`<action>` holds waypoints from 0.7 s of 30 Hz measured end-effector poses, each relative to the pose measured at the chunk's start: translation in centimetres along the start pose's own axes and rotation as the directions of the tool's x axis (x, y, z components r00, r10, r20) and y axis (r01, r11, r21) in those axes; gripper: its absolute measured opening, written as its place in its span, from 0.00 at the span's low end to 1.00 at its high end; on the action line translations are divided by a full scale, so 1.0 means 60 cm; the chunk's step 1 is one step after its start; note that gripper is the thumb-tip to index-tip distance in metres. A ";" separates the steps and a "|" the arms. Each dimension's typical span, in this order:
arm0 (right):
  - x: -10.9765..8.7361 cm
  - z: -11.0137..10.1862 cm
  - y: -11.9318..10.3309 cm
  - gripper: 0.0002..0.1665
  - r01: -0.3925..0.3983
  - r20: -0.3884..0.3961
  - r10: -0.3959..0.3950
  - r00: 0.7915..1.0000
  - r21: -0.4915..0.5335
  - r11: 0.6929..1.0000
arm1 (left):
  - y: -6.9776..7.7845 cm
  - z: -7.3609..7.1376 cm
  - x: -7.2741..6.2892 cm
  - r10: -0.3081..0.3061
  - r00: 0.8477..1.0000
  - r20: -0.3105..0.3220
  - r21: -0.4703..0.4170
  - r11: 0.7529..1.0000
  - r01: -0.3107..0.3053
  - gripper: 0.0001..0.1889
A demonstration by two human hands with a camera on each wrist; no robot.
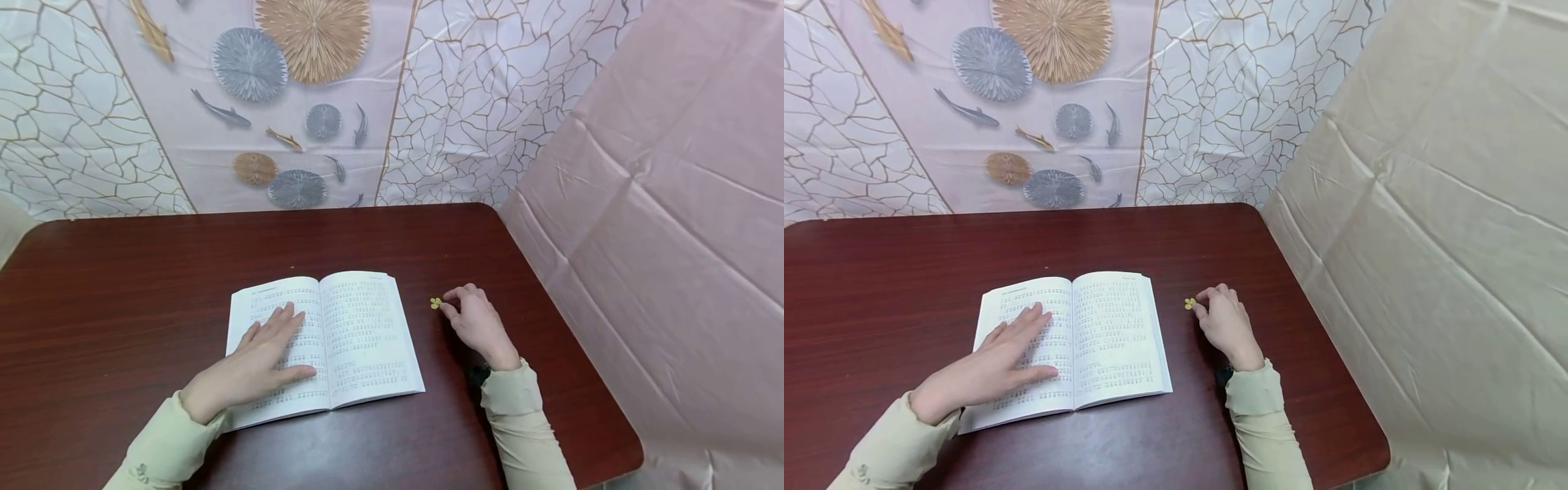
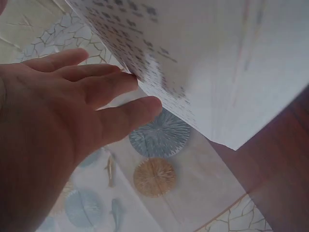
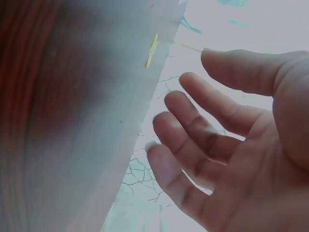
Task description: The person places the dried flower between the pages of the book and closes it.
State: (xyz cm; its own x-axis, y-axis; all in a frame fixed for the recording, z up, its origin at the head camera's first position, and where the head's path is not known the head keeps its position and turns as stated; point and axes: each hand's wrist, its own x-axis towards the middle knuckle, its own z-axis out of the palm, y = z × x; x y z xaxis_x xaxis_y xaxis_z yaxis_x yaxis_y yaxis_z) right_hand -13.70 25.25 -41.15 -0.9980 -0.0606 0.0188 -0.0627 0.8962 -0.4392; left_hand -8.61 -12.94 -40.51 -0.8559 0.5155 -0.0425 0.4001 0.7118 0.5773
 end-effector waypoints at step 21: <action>0.045 0.000 -0.002 0.09 0.066 0.022 -0.062 0.998 -0.263 0.963 | -0.012 -0.006 0.000 -0.064 0.998 0.012 0.001 0.998 0.064 0.48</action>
State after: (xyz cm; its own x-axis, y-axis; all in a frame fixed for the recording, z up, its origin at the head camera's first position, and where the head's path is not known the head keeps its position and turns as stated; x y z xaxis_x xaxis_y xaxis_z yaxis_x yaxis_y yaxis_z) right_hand -16.39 24.94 -41.06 -0.9917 -0.1256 0.0265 -0.1284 0.9742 -0.1858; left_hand -9.04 -13.61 -40.64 -0.8755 0.4748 -0.0893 0.3450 0.7438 0.5725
